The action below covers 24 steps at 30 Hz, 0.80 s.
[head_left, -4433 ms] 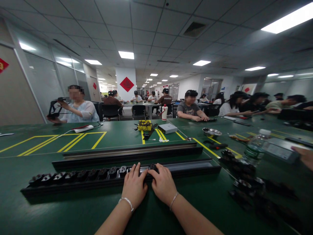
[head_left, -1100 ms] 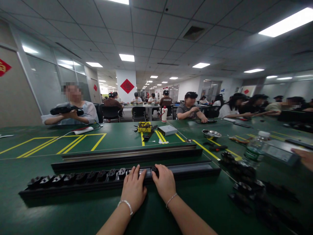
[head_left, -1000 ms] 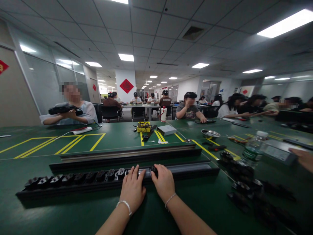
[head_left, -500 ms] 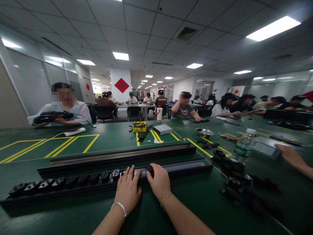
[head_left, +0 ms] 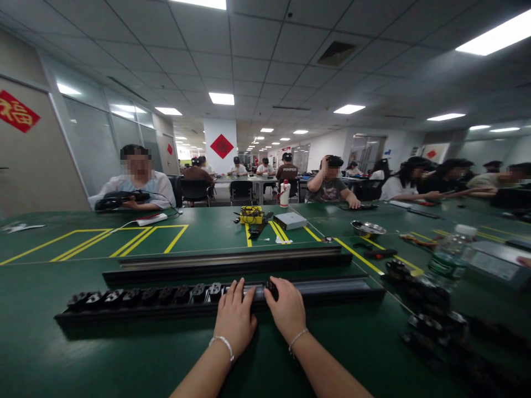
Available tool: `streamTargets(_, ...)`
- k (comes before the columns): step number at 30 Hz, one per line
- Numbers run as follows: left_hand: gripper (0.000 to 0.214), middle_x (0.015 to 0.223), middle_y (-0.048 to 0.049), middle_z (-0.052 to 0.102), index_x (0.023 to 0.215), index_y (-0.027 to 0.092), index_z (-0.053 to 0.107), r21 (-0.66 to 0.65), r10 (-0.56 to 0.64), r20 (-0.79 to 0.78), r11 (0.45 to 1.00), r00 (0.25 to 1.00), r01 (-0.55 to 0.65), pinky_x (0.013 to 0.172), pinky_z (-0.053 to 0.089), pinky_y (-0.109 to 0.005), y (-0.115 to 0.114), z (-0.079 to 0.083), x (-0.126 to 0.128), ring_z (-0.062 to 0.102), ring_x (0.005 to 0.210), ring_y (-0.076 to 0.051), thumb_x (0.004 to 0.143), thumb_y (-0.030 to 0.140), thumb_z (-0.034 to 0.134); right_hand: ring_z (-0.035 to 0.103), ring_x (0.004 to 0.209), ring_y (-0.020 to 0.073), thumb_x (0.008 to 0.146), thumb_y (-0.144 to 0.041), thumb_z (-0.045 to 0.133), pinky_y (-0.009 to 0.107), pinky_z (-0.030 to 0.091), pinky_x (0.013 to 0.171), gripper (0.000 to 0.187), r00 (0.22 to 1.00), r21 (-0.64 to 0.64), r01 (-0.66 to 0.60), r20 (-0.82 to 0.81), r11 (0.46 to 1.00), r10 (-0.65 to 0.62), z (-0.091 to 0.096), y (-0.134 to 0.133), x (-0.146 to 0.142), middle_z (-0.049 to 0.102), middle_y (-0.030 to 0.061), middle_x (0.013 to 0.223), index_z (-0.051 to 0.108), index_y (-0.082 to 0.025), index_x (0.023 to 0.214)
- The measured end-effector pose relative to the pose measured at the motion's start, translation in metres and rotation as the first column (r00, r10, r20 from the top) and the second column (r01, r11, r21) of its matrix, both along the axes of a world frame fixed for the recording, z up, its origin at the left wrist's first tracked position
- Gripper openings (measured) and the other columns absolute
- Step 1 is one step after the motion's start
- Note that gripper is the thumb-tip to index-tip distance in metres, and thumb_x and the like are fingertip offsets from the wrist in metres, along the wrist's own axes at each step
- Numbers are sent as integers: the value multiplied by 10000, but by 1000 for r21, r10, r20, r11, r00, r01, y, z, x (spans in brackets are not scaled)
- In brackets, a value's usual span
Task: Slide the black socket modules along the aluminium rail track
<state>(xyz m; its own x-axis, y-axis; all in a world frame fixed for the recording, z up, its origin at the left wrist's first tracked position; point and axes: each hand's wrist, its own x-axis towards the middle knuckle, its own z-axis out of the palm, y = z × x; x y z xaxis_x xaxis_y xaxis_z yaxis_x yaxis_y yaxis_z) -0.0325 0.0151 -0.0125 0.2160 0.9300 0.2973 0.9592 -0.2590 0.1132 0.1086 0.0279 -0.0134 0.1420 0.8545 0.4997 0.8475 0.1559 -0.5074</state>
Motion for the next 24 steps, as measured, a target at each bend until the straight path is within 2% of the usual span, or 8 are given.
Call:
streamTargets(7, 557, 1419, -39, 304, 1241, 289, 434, 28, -16, 20, 999, 1000, 16, 1014, 232, -401, 2, -3, -1, 222, 1308, -234, 688, 226, 469, 511, 1065, 197, 793, -317, 452, 316, 335, 946, 373, 999, -28, 25, 28, 999, -24, 3, -1, -1, 610, 82, 1098, 601, -155, 1094)
streamTargets(13, 555, 1433, -33, 276, 1252, 293, 414, 1, -15, 12, 1000, 1000, 15, 1023, 214, -404, 2, -2, -2, 200, 1315, -234, 702, 237, 461, 513, 1065, 201, 798, -314, 442, 313, 329, 955, 377, 999, -35, 28, 28, 999, -27, 4, -1, -1, 609, 83, 1104, 601, -149, 1097)
streamTargets(24, 584, 1427, -37, 288, 1262, 306, 399, 40, -36, 31, 999, 999, 35, 1019, 212, -405, 6, -10, -4, 200, 1315, -235, 686, 250, 469, 531, 1036, 194, 803, -304, 433, 303, 347, 947, 376, 999, -7, 27, 35, 1000, -27, -1, 2, 1, 616, 87, 1089, 599, -129, 1092)
